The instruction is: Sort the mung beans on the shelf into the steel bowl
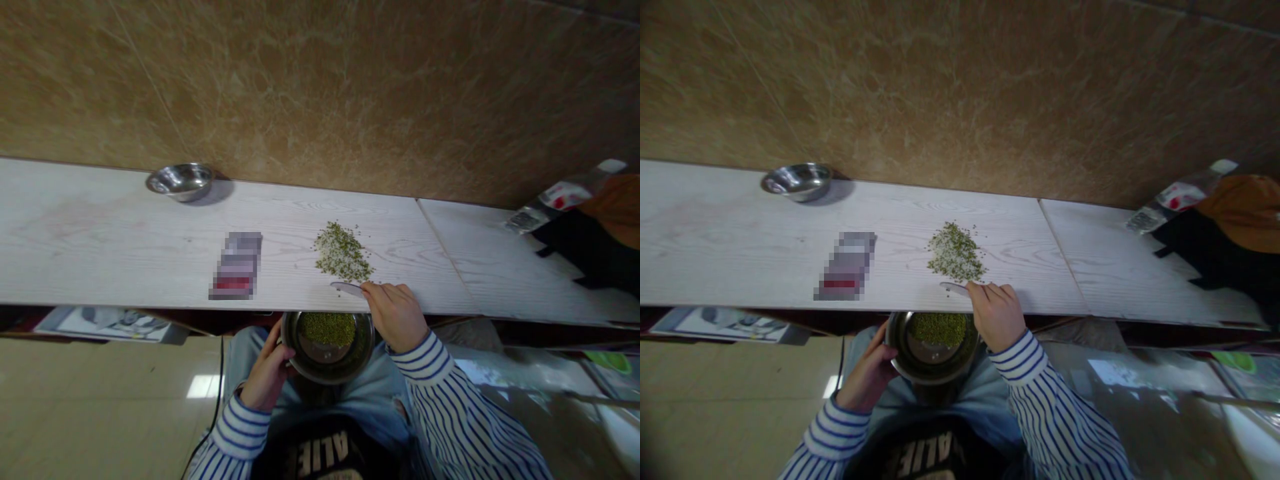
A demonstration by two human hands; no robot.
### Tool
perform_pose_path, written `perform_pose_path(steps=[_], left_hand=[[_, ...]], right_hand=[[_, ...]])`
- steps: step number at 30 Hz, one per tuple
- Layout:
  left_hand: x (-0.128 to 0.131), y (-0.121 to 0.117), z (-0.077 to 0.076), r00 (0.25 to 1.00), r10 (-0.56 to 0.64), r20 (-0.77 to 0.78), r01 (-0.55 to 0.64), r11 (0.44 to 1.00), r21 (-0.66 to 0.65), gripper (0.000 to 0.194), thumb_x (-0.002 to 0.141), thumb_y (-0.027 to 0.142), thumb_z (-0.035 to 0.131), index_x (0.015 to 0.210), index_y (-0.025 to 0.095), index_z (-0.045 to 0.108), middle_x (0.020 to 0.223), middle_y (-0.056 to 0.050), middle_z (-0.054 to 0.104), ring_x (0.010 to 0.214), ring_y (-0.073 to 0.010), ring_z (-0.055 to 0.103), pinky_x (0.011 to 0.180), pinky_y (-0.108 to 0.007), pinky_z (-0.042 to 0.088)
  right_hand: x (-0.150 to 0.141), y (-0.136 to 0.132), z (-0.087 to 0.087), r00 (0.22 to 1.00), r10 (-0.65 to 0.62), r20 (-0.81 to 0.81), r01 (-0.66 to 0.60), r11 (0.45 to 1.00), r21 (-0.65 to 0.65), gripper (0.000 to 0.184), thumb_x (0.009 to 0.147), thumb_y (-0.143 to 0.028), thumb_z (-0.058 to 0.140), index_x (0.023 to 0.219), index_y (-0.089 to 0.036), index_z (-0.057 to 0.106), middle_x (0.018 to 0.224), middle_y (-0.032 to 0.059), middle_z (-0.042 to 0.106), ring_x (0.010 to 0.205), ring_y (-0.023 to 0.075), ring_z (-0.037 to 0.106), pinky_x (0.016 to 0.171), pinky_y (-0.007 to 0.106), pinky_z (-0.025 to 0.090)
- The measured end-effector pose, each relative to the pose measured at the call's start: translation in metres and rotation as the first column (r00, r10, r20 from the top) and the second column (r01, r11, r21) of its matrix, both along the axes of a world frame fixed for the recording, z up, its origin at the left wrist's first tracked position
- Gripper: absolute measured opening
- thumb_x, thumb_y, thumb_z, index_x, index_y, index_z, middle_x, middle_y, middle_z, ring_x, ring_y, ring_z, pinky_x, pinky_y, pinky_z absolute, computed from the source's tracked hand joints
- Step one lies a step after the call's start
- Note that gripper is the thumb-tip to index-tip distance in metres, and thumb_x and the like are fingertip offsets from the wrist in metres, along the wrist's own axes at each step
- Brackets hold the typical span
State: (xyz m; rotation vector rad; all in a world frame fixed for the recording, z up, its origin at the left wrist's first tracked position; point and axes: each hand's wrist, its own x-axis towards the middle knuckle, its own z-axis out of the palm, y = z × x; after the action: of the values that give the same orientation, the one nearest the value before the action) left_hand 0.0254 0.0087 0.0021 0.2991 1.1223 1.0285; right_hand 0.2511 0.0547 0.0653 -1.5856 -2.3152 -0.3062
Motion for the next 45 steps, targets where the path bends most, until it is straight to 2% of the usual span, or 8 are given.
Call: perform_pose_path(steps=[5,11,19,24,29,35,40,45], left_hand=[[-0.001,-0.001,-0.002,1.0,0.022,-0.02,-0.022,1.0,-0.008,0.069,0.057,0.012,0.057,0.124,0.026,0.05,0.089,0.0,0.064,0.071,-0.0155,0.056,0.057,-0.026,0.044],[0.0,-0.005,-0.005,0.999,-0.028,0.037,0.028,1.0,0.015,0.068,0.06,0.01,0.058,0.124,0.027,0.05,0.096,-0.001,0.064,0.075,-0.0164,0.056,0.061,-0.027,0.045],[0.011,-0.007,-0.001,0.998,-0.051,0.045,0.051,0.999,-0.017,0.068,0.058,0.01,0.058,0.124,0.025,0.051,0.091,-0.001,0.064,0.072,-0.0164,0.055,0.059,-0.027,0.045],[0.011,-0.004,-0.008,0.999,-0.042,0.011,0.042,0.999,-0.03,0.068,0.058,0.012,0.058,0.124,0.027,0.051,0.098,-0.002,0.064,0.076,-0.0175,0.055,0.059,-0.028,0.044],[0.014,-0.003,-0.017,0.998,-0.056,0.006,0.056,0.996,-0.066,0.069,0.058,0.016,0.057,0.126,0.027,0.05,0.094,-0.003,0.065,0.08,-0.02,0.057,0.063,-0.03,0.044],[0.013,0.003,-0.022,0.996,-0.08,0.029,0.082,0.992,-0.093,0.069,0.06,0.016,0.059,0.127,0.028,0.047,0.113,-0.003,0.063,0.094,-0.022,0.059,0.069,-0.031,0.047],[0.014,0.006,-0.027,0.999,-0.003,0.032,0.007,0.994,-0.106,0.069,0.057,0.015,0.061,0.124,0.025,0.05,0.113,-0.004,0.064,0.106,-0.0236,0.055,0.078,-0.031,0.046],[0.013,0.01,-0.034,0.999,0.019,0.026,-0.014,0.988,-0.152,0.074,0.056,0.013,0.061,0.128,0.022,0.048,0.116,-0.006,0.064,0.112,-0.0236,0.052,0.085,-0.031,0.043]], right_hand=[[-0.005,-0.011,0.002,0.996,0.091,-0.01,-0.092,0.995,-0.039,0.019,0.087,-0.013,0.043,0.1,-0.017,0.057,0.081,0.0043,0.065,0.078,0.0151,0.056,0.071,0.03,0.032],[-0.013,-0.032,0.001,0.986,0.161,-0.051,-0.164,0.985,-0.06,0.02,0.087,-0.013,0.043,0.101,-0.016,0.057,0.084,0.0043,0.066,0.08,0.0147,0.057,0.072,0.03,0.033],[0.017,-0.031,0.001,0.994,0.037,-0.103,-0.037,0.999,0.0,0.017,0.089,-0.019,0.043,0.096,-0.016,0.058,0.084,0.0053,0.067,0.078,0.015,0.059,0.073,0.029,0.036],[0.035,-0.01,0.001,0.994,-0.008,-0.108,0.01,1.0,0.017,0.015,0.088,-0.02,0.043,0.094,-0.017,0.057,0.082,0.0045,0.067,0.075,0.0153,0.061,0.073,0.029,0.04],[0.049,0.017,-0.001,0.957,-0.155,-0.245,0.169,0.985,0.04,0.015,0.083,-0.021,0.045,0.093,-0.019,0.055,0.078,0.0034,0.067,0.071,0.0165,0.063,0.067,0.029,0.046],[0.064,0.054,0.003,0.937,-0.207,-0.28,0.194,0.978,-0.075,0.015,0.081,-0.022,0.048,0.094,-0.02,0.055,0.081,0.0031,0.068,0.074,0.0172,0.065,0.067,0.029,0.047],[0.066,0.095,0.004,0.916,-0.279,-0.289,0.236,0.956,-0.175,0.015,0.082,-0.023,0.049,0.095,-0.02,0.056,0.084,0.0034,0.069,0.077,0.0159,0.064,0.067,0.027,0.046],[0.069,0.136,0.006,0.894,-0.344,-0.288,0.301,0.936,-0.185,0.018,0.083,-0.022,0.049,0.099,-0.018,0.057,0.09,0.0056,0.069,0.08,0.0163,0.064,0.068,0.026,0.045]])
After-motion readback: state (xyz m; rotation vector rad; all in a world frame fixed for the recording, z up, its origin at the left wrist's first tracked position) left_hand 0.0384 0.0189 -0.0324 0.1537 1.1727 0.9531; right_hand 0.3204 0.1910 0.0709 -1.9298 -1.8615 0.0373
